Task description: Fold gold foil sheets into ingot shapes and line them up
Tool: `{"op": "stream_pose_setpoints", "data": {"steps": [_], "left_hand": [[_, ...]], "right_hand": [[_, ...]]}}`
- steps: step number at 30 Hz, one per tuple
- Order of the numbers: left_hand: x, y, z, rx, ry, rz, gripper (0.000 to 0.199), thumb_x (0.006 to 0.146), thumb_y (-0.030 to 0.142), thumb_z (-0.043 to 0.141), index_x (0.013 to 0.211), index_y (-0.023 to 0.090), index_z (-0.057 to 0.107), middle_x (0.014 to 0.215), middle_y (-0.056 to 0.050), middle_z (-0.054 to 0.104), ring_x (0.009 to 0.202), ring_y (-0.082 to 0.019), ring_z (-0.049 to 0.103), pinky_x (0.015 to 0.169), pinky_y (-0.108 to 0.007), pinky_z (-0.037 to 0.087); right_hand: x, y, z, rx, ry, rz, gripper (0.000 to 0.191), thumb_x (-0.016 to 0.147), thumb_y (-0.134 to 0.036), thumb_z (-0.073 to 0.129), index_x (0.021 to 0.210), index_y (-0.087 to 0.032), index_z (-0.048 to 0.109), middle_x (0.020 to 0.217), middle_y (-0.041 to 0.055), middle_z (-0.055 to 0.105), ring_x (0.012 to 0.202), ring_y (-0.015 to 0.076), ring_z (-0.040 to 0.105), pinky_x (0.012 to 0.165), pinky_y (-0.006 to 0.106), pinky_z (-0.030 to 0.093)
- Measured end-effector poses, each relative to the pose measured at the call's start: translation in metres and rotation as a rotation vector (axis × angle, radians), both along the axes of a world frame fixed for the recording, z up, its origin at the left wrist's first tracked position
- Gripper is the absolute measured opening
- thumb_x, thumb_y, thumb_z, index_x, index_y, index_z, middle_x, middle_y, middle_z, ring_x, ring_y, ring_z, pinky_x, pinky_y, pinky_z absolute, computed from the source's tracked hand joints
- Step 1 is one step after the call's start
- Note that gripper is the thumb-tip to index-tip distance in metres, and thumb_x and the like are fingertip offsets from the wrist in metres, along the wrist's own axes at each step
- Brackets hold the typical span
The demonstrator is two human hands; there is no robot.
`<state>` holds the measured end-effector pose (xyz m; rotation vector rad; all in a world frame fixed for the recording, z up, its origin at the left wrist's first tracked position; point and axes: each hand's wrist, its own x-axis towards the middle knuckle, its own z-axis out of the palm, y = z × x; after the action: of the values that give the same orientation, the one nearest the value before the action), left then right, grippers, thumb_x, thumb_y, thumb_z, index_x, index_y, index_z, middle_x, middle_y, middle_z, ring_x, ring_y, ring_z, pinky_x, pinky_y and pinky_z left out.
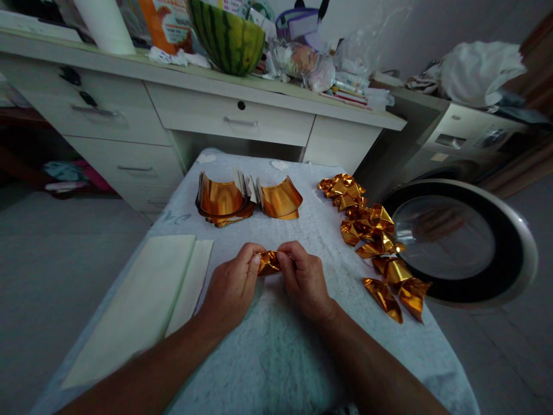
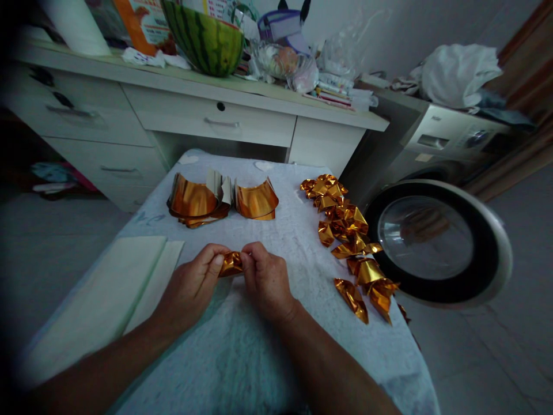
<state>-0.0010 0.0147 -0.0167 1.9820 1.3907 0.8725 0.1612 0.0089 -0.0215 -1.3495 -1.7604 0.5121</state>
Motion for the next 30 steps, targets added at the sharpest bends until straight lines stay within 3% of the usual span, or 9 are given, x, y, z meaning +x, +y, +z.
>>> {"op": "stream_pose_setpoints", "data": {"steps": [5, 12, 19, 26, 30], "left_hand": [[-0.002, 0.002, 0.0, -0.045, -0.06, 0.052, 0.026, 0.1, 0.04, 0.034, 0.098, 0.023, 0.052, 0.077, 0.001, 0.065, 0.071, -0.019, 0.064, 0.064, -0.029, 0.044], [-0.002, 0.002, 0.0, -0.047, -0.003, 0.017, 0.027, 0.099, 0.038, 0.033, 0.088, 0.023, 0.052, 0.067, 0.003, 0.059, 0.063, -0.018, 0.06, 0.061, -0.029, 0.04], [-0.001, 0.003, 0.0, -0.058, -0.063, 0.083, 0.024, 0.098, 0.037, 0.035, 0.097, 0.023, 0.054, 0.069, 0.003, 0.061, 0.063, -0.018, 0.06, 0.058, -0.028, 0.039], [-0.002, 0.004, 0.0, -0.084, -0.067, 0.087, 0.022, 0.098, 0.037, 0.037, 0.096, 0.023, 0.054, 0.068, 0.003, 0.062, 0.061, -0.018, 0.06, 0.058, -0.028, 0.038], [-0.004, 0.005, 0.0, -0.131, -0.089, 0.062, 0.022, 0.097, 0.037, 0.038, 0.094, 0.023, 0.055, 0.07, 0.003, 0.064, 0.065, -0.018, 0.061, 0.061, -0.028, 0.039]], "right_hand": [[0.002, -0.002, 0.003, 0.007, 0.021, 0.008, 0.017, 0.097, -0.027, 0.044, 0.088, -0.02, 0.057, 0.067, -0.0017, 0.061, 0.057, 0.0115, 0.055, 0.056, 0.022, 0.04], [0.002, -0.001, 0.003, -0.011, 0.011, 0.056, 0.021, 0.097, -0.026, 0.043, 0.084, -0.02, 0.058, 0.068, -0.0009, 0.06, 0.06, 0.0118, 0.057, 0.059, 0.022, 0.041], [0.001, -0.002, 0.005, -0.044, -0.009, 0.083, 0.02, 0.098, -0.027, 0.041, 0.105, -0.02, 0.057, 0.062, -0.0038, 0.059, 0.051, 0.0115, 0.053, 0.055, 0.022, 0.038], [0.008, -0.001, 0.005, -0.097, 0.1, 0.107, 0.024, 0.099, -0.036, 0.041, 0.107, -0.02, 0.056, 0.059, -0.0058, 0.05, 0.052, 0.0116, 0.048, 0.054, 0.023, 0.034], [0.018, 0.002, 0.01, -0.071, 0.185, 0.15, 0.028, 0.09, -0.032, 0.051, 0.114, -0.02, 0.057, 0.082, 0.0, 0.053, 0.071, 0.0145, 0.053, 0.063, 0.025, 0.041]]}}
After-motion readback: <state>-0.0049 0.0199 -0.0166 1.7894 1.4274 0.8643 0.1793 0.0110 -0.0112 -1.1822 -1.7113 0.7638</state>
